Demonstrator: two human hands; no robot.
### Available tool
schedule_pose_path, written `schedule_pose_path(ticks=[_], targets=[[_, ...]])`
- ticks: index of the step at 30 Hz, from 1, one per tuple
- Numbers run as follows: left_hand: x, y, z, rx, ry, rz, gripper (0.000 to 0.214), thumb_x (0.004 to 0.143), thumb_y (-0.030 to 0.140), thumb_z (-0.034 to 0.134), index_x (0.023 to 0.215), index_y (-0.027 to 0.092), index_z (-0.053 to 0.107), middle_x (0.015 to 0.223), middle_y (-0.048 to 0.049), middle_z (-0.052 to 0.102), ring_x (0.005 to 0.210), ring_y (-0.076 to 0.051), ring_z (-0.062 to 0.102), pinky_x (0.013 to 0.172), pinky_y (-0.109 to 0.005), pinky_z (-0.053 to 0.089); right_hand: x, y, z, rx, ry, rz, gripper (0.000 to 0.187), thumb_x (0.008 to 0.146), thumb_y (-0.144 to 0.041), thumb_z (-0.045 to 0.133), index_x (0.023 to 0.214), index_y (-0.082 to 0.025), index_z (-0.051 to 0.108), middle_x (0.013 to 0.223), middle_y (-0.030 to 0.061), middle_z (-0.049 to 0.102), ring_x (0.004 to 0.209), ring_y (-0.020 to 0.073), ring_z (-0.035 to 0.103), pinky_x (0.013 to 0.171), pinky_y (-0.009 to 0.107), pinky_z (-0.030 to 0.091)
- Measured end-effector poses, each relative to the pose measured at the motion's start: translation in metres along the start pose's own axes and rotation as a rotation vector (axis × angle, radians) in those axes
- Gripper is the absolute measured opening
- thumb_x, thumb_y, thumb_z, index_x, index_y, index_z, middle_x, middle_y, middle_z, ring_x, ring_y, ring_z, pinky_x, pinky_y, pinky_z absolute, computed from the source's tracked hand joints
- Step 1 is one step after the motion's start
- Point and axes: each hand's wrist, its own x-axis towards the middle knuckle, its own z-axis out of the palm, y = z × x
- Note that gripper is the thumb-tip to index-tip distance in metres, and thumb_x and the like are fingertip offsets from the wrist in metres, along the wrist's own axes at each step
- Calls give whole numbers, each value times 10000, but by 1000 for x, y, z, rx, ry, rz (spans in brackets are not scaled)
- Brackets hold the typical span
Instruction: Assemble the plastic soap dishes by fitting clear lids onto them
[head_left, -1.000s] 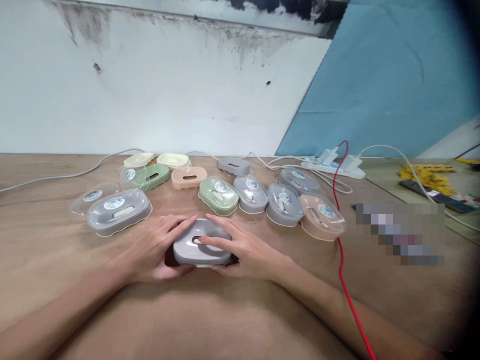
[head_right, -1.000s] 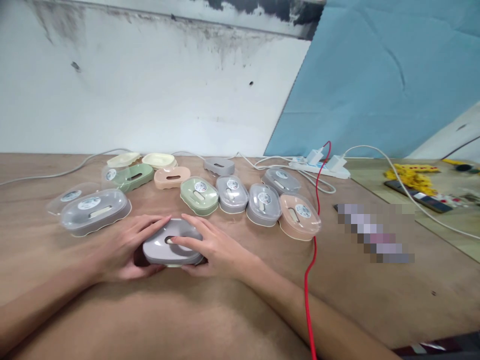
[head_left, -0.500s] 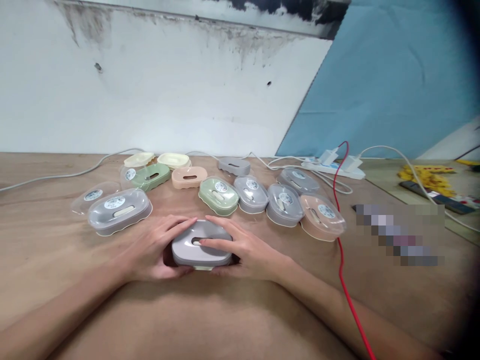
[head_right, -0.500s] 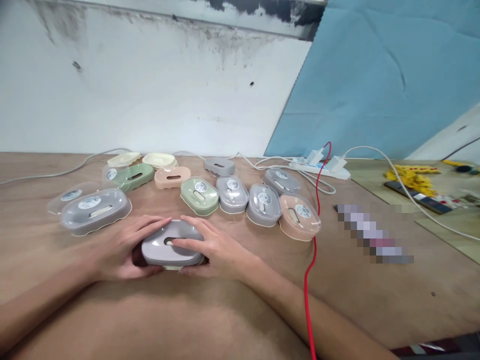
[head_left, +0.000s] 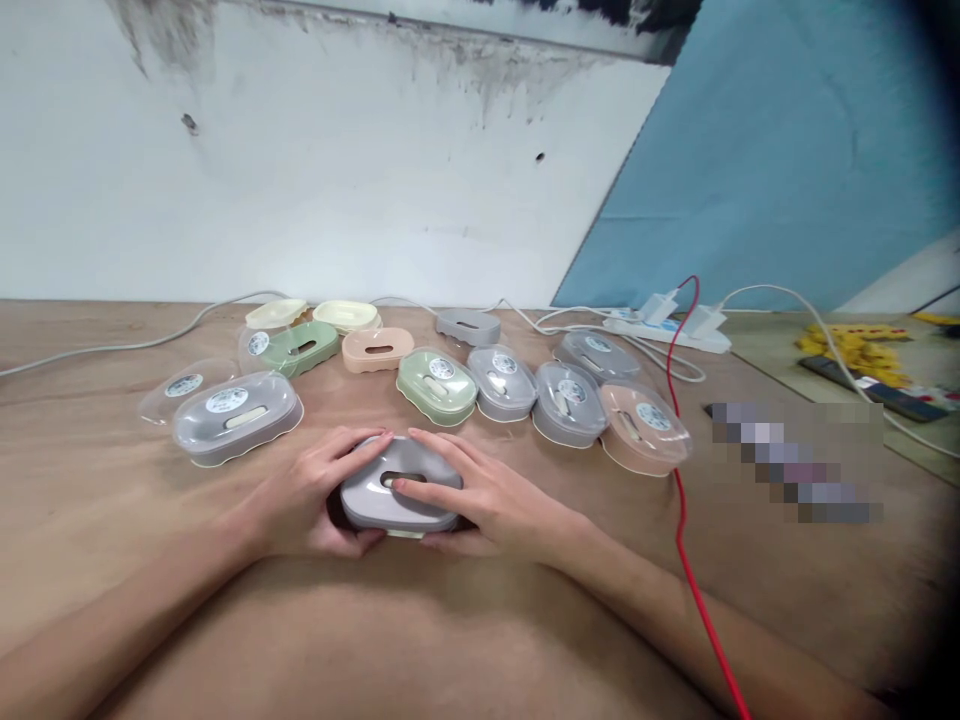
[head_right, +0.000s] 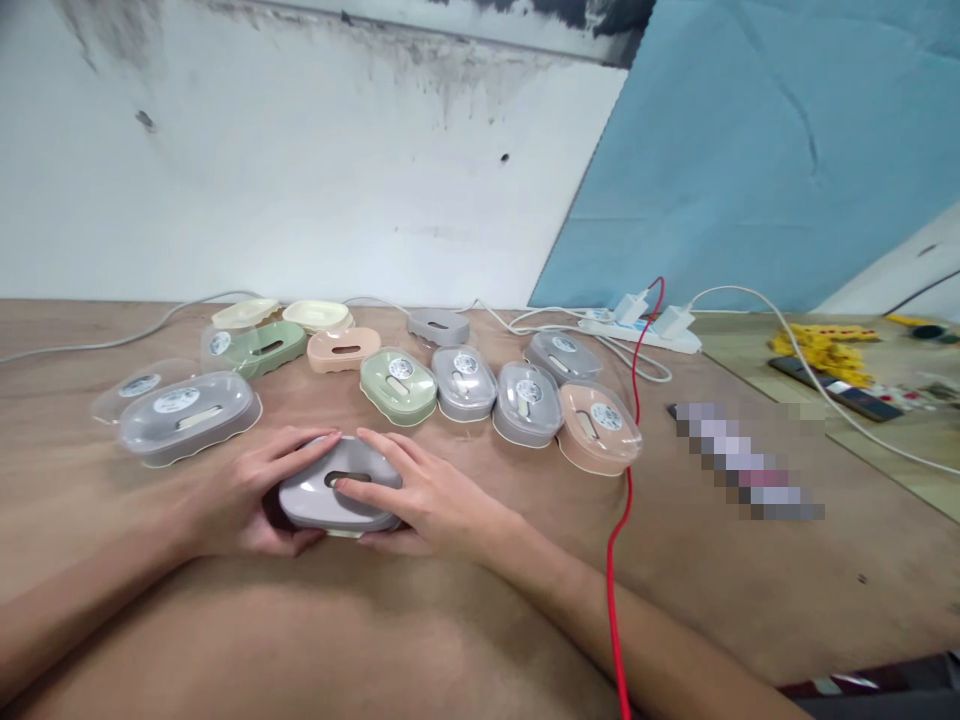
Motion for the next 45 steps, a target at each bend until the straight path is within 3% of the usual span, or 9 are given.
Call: schedule_pose_path(ticks=[9,13,20,23,27,32,36,42,45], targets=[[-5,-7,3,99,-7,80,953,796,350,776,1634,258,332,1561,-208,511,1341,-399,616,1043,-513,594,1,-8,-2,-10,-127,86,667,997,-502,670,1596,-325,437,1763,172,133,1578,403,279,1182,629,419],[-4,-12,-7,83,-59,88,942,859,456,767,1652,256,302,1545,-191,550,1326,-389,630,1045,-512,589,-1,-10,-1,15,-147,120,639,1048,-409,602,1635,-344,359,1772,154,108,1585,377,281,1191,612,419],[6,-7,-18,39,-44,76,780,889,482,774,1561,243,458,1372,-152,672,1234,-350,633,979,-496,591,-2,-4,-1,142,-95,201,995,969,-421,701,1696,-239,47,1746,227,160,1611,342,242,1242,559,371],[6,-8,-15,72,-15,61,783,880,518,784,1544,243,475,1372,-143,676,1252,-355,606,1007,-502,569,-1,0,-2,145,-27,207,1037,901,-437,772,1681,-223,123,1726,239,207,1598,353,273,1229,552,390],[2,-15,-19,110,0,39,777,910,578,709,1566,254,451,1441,-132,647,1316,-382,547,1070,-527,516,0,1,-4,103,28,226,899,893,-388,770,1636,-267,278,1646,200,380,1519,352,412,1193,561,430],[-1,-25,-36,302,142,-131,344,1046,452,513,1301,270,655,1301,-80,725,1200,-342,610,1035,-527,467,0,1,-5,103,40,239,898,887,-291,738,1638,-274,246,1665,193,360,1533,355,384,1203,583,408],[-1,-34,-47,472,246,-319,298,1027,491,535,1099,255,703,1220,-95,728,1174,-363,606,998,-540,468,1,3,-4,92,10,253,846,929,-388,744,1623,-269,276,1662,202,368,1535,358,383,1207,605,392],[14,-68,-74,413,166,-728,624,1010,663,483,1406,188,564,1393,-207,595,1271,-482,539,1009,-658,434,4,1,-1,76,9,256,837,949,-439,729,1623,-242,275,1648,221,386,1531,363,387,1215,619,373],[32,-94,-89,409,126,-680,740,1063,640,385,1495,40,371,1434,-327,506,1330,-540,461,1010,-748,339,5,-2,1,63,12,260,834,945,-460,731,1613,-219,293,1644,236,381,1526,370,391,1209,615,379]])
